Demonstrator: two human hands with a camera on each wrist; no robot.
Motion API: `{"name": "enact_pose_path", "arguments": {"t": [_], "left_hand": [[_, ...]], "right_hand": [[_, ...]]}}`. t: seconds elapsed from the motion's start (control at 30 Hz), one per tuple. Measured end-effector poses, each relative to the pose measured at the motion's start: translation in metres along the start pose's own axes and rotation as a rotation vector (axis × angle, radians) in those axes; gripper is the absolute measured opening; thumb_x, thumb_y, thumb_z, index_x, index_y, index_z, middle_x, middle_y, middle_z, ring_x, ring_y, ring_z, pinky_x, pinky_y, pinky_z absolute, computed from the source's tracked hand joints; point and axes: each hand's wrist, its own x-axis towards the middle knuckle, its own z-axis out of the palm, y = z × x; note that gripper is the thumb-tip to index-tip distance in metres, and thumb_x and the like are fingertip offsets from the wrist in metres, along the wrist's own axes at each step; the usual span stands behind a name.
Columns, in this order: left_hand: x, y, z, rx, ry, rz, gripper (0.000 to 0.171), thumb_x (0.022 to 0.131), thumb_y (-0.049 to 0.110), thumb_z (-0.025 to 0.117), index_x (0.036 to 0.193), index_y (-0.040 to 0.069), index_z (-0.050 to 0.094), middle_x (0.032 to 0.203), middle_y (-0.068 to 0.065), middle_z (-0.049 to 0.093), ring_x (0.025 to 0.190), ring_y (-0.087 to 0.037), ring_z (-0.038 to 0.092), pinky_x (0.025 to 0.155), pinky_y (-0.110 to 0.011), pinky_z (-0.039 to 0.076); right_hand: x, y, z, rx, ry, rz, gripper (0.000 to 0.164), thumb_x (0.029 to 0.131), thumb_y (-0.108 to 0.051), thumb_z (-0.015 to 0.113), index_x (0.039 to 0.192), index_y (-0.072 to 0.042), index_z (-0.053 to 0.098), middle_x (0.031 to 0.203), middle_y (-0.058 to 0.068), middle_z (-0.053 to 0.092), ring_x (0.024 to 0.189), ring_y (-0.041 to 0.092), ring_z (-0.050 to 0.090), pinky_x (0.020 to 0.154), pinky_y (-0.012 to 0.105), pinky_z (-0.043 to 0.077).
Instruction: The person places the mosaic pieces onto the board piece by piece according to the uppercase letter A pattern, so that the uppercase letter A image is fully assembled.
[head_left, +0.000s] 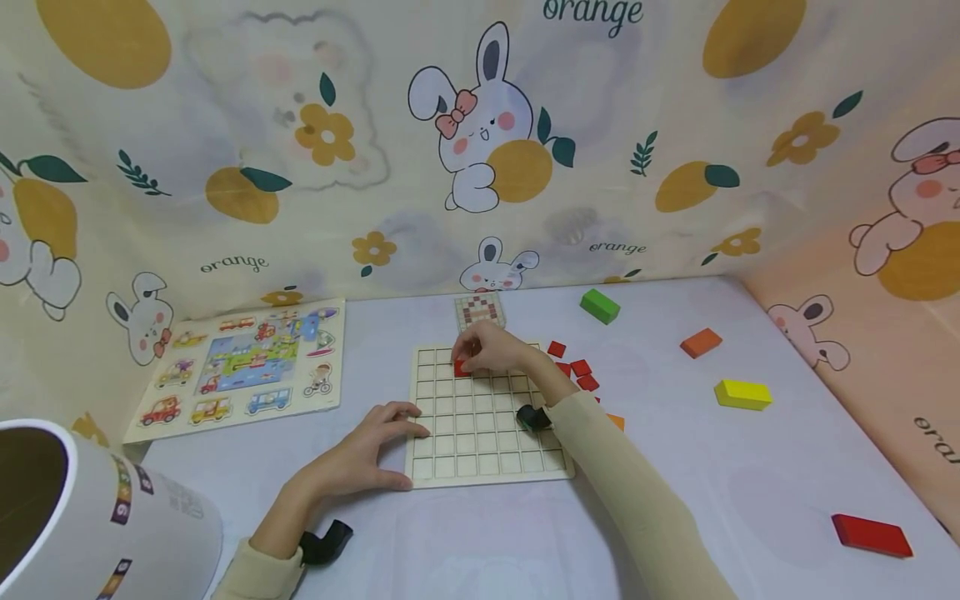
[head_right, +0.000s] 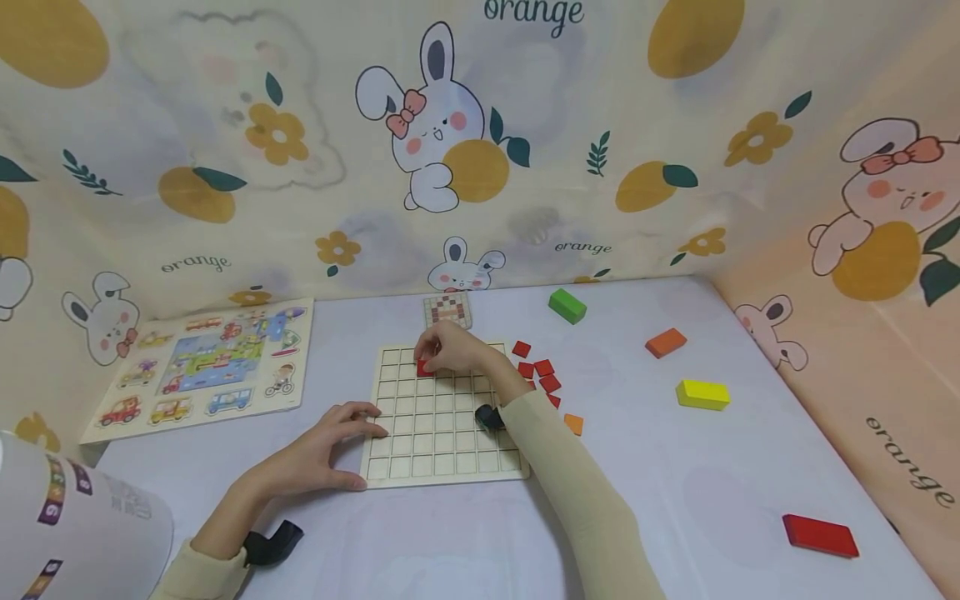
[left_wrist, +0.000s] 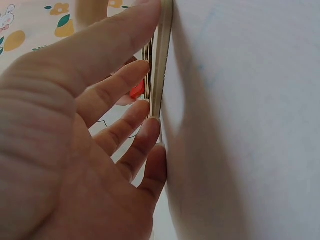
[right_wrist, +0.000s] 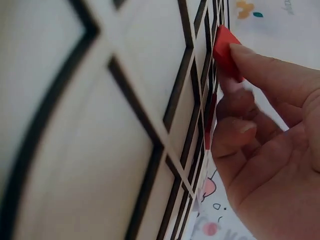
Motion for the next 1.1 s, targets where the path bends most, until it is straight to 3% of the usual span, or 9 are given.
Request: {"name": "enact_pose_path", "arguments": {"t": [0.3,0.47,0.6,0.8,0.97,1.1], "left_hand": [[0.0,0.0,0.0,-0.003,0.004,-0.008,0.061,0.072,0.026,0.088,0.128,0.022,0.063,0.147,-0.004,0.04,0.136,-0.029,0.031,0.111,-0.058,0.028],[0.0,0.0,0.0,0.0,0.001,-0.004,0.061,0.073,0.027,0.088,0.128,0.022,0.063,0.147,-0.004,0.04,0.138,-0.029,0.03,0.111,-0.058,0.027],[0.0,0.0,0.0,0.004,-0.001,-0.005,0.061,0.073,0.026,0.088,0.128,0.022,0.063,0.147,-0.004,0.04,0.138,-0.03,0.03,0.111,-0.058,0.027],[-0.001,0.002,-0.001,0.003,-0.001,-0.014,0.06,0.073,0.027,0.088,0.128,0.021,0.063,0.147,-0.005,0.04,0.139,-0.031,0.029,0.112,-0.059,0.027],[-0.001,0.001,-0.001,-0.003,-0.002,-0.02,0.06,0.073,0.03,0.088,0.128,0.022,0.063,0.147,-0.006,0.04,0.14,-0.032,0.028,0.112,-0.059,0.026],[0.001,0.0,0.001,-0.004,-0.002,-0.013,0.06,0.073,0.031,0.088,0.128,0.022,0.063,0.147,-0.006,0.04,0.14,-0.033,0.028,0.112,-0.059,0.026]], "right_hand": [[-0.004,-0.004,-0.001,-0.064,0.017,0.044,0.025,0.088,0.002,0.07,0.113,0.0,0.072,0.086,0.005,0.063,0.075,0.015,0.053,0.069,0.025,0.046],[-0.019,0.001,-0.021,-0.04,0.082,0.01,0.026,0.091,0.0,0.066,0.117,0.003,0.069,0.087,0.009,0.064,0.071,0.021,0.055,0.068,0.031,0.048],[-0.042,0.016,-0.048,-0.035,0.15,0.019,0.027,0.091,-0.001,0.067,0.117,0.006,0.067,0.091,0.012,0.065,0.078,0.025,0.059,0.074,0.035,0.049],[-0.079,0.048,-0.083,-0.061,0.212,0.193,0.03,0.089,-0.005,0.071,0.117,0.003,0.068,0.1,0.011,0.066,0.092,0.026,0.057,0.081,0.035,0.048],[-0.093,0.065,-0.092,-0.119,0.174,0.244,0.031,0.087,-0.007,0.073,0.116,0.001,0.069,0.103,0.014,0.064,0.092,0.028,0.054,0.082,0.035,0.047],[-0.098,0.069,-0.093,-0.121,0.166,0.206,0.028,0.085,-0.009,0.074,0.112,-0.001,0.071,0.099,0.011,0.064,0.091,0.027,0.052,0.081,0.035,0.046]]}}
